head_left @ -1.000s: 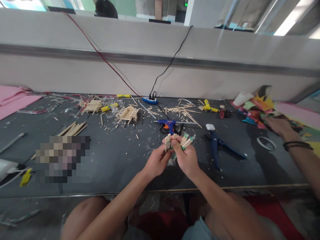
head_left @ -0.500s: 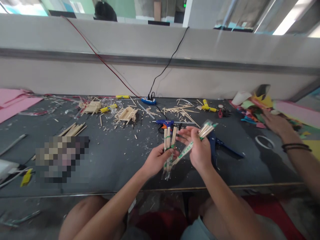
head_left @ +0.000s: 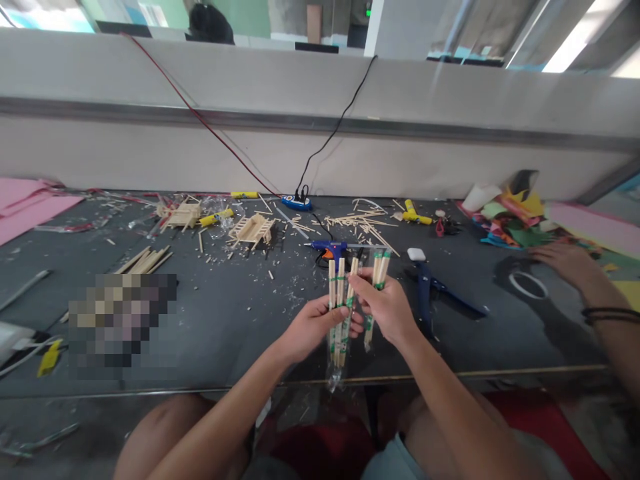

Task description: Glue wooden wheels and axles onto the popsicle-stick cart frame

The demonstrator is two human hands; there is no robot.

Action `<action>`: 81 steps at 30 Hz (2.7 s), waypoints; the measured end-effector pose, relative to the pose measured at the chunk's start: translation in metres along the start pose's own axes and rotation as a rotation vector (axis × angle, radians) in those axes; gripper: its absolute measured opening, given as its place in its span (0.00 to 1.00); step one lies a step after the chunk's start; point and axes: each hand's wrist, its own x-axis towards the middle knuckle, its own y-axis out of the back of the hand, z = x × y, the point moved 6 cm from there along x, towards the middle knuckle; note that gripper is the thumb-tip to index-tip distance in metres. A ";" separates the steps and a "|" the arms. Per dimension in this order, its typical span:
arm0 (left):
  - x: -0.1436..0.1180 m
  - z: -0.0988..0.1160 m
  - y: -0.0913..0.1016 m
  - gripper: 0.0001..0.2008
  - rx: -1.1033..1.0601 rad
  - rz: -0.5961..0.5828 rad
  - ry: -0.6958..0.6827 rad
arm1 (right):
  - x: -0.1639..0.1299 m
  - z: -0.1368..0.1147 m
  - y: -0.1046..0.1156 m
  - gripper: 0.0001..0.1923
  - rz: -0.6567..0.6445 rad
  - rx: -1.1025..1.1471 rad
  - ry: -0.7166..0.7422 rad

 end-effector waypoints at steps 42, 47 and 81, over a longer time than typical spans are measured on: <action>-0.024 0.069 0.088 0.08 -0.440 0.572 -0.464 | 0.004 0.024 -0.002 0.13 0.054 0.307 -0.064; -0.023 0.068 0.088 0.08 -0.412 0.558 -0.458 | 0.003 0.025 -0.003 0.11 0.030 0.294 -0.054; -0.019 0.057 0.059 0.10 0.115 0.587 -0.418 | 0.002 0.057 -0.030 0.18 -0.028 0.061 -0.243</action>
